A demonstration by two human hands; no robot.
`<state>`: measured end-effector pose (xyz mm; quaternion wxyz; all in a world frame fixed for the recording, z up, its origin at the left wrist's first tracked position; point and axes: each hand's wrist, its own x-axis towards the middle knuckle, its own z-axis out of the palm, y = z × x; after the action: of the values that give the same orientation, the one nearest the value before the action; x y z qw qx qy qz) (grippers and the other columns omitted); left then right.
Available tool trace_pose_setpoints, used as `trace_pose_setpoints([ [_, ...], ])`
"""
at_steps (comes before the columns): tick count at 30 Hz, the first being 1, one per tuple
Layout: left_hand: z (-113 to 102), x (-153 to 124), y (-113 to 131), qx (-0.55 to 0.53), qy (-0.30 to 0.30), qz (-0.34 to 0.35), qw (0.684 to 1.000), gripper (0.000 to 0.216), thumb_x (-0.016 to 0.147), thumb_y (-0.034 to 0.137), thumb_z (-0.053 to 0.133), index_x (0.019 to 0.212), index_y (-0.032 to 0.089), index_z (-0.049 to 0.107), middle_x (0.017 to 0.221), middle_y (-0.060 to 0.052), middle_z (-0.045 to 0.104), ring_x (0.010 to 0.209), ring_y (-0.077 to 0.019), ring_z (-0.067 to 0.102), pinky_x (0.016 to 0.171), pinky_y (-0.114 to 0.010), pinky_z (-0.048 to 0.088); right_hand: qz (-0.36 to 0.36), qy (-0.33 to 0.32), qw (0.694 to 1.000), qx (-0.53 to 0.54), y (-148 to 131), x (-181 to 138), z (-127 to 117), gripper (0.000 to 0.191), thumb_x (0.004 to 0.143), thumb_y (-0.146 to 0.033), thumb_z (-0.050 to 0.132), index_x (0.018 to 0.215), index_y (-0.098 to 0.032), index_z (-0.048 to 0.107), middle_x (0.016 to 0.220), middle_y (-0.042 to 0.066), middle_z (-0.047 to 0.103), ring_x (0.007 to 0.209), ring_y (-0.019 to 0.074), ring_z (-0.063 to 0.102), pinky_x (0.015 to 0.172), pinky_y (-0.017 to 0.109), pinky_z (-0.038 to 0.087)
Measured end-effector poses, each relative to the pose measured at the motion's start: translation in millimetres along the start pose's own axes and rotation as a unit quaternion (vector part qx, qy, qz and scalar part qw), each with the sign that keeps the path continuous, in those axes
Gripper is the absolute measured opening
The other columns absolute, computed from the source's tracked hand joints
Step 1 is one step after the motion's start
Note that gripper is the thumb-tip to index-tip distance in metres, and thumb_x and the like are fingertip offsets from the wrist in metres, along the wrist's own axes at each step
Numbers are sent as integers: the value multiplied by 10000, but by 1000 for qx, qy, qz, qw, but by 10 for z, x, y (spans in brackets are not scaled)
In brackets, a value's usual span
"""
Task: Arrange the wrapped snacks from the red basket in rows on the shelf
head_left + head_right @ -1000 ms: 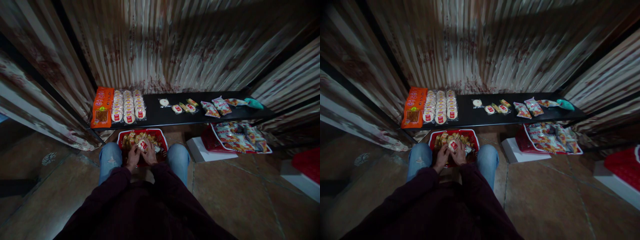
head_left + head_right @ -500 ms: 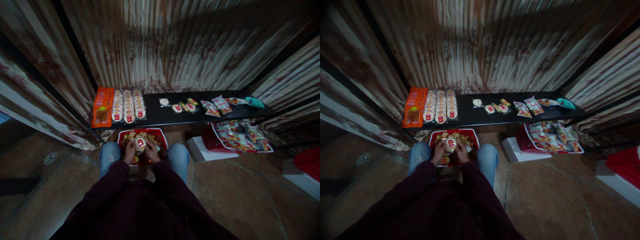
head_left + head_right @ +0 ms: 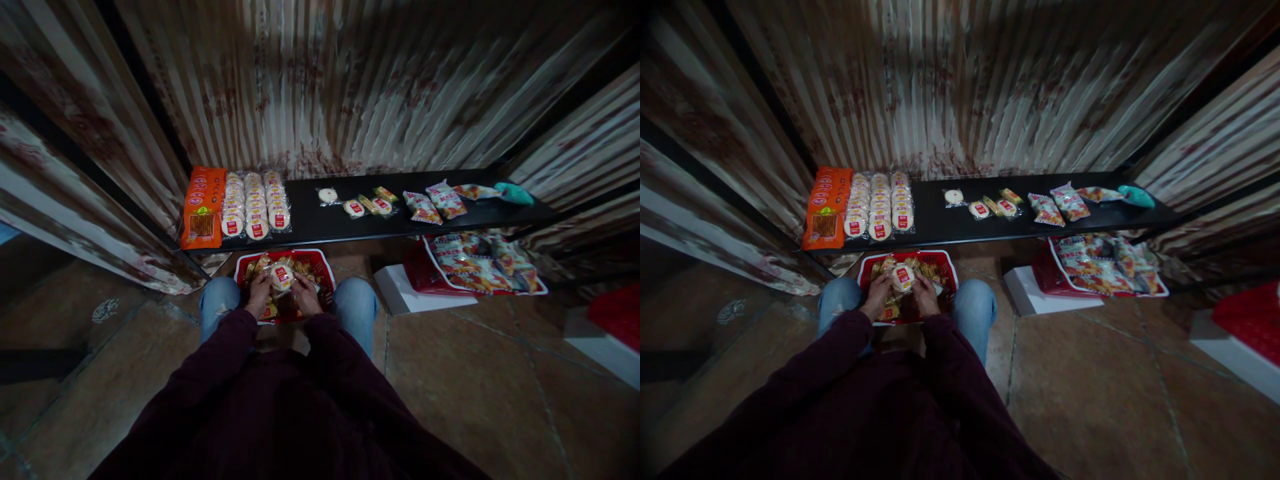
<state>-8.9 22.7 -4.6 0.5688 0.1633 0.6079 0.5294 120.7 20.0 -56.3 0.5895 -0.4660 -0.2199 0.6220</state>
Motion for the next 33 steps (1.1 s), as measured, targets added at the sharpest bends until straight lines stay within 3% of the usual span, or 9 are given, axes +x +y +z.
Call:
trace_pose_setpoints([
  [4, -39, -91, -53, 14, -28, -38, 999, 205, 597, 172, 760, 766, 128, 654, 624, -9, 651, 547, -95, 584, 555, -202, 442, 3, 47, 997, 56, -37, 19, 19, 382, 568, -310, 806, 906, -226, 650, 829, -4, 717, 760, 159, 657, 740, 311, 544],
  [8, -65, -215, -171, -41, -89, -130, 987, 174, 620, 106, 760, 749, 124, 645, 669, -47, 688, 614, -128, 646, 637, -237, 519, 12, 14, 997, 70, -116, -23, 64, 332, 641, -334, 760, 931, -228, 639, 833, 7, 720, 810, 182, 668, 755, 329, 548],
  [12, 0, -294, -267, -130, -77, -157, 976, 131, 675, 20, 694, 710, 124, 622, 703, -42, 693, 713, -131, 673, 773, -253, 547, 13, -24, 998, 53, -181, -102, 115, 369, 659, -342, 737, 995, -231, 635, 874, 8, 720, 839, 175, 666, 784, 314, 539],
  [15, 74, -326, -293, -147, -67, -160, 974, 130, 722, 8, 643, 706, 133, 609, 691, -32, 682, 715, -121, 669, 765, -238, 548, 9, -52, 999, 12, -190, -156, 128, 429, 636, -310, 744, 1043, -235, 631, 904, 15, 723, 848, 180, 665, 808, 321, 531],
  [21, 81, -402, -273, -63, -59, -185, 979, 142, 698, 43, 682, 740, 145, 590, 680, -20, 657, 618, -114, 643, 655, -238, 529, -5, -61, 997, -47, -144, -167, 94, 490, 625, -352, 729, 1088, -236, 617, 868, 10, 724, 820, 191, 659, 751, 317, 534],
  [24, 37, -410, -237, -24, -40, -173, 984, 144, 688, 64, 680, 766, 146, 591, 685, -16, 649, 582, -100, 625, 604, -215, 497, -15, -30, 999, -41, -121, -131, 80, 513, 606, -383, 741, 1081, -234, 616, 836, 9, 719, 802, 189, 656, 733, 307, 537],
  [28, 5, -340, -149, -23, 32, -115, 993, 162, 716, 120, 639, 865, 166, 595, 695, -2, 640, 582, -106, 630, 556, -202, 460, 13, 4, 1000, -25, -109, -99, 64, 544, 574, -392, 770, 1072, -236, 618, 836, 6, 714, 752, 187, 663, 708, 314, 546],
  [33, 25, -230, -63, -1, 57, -54, 997, 213, 707, 248, 691, 897, 163, 648, 678, 3, 635, 544, -96, 585, 534, -209, 440, 47, -21, 998, -32, -134, -120, 47, 515, 568, -396, 791, 1035, -234, 645, 887, 8, 720, 771, 184, 672, 705, 305, 549],
])
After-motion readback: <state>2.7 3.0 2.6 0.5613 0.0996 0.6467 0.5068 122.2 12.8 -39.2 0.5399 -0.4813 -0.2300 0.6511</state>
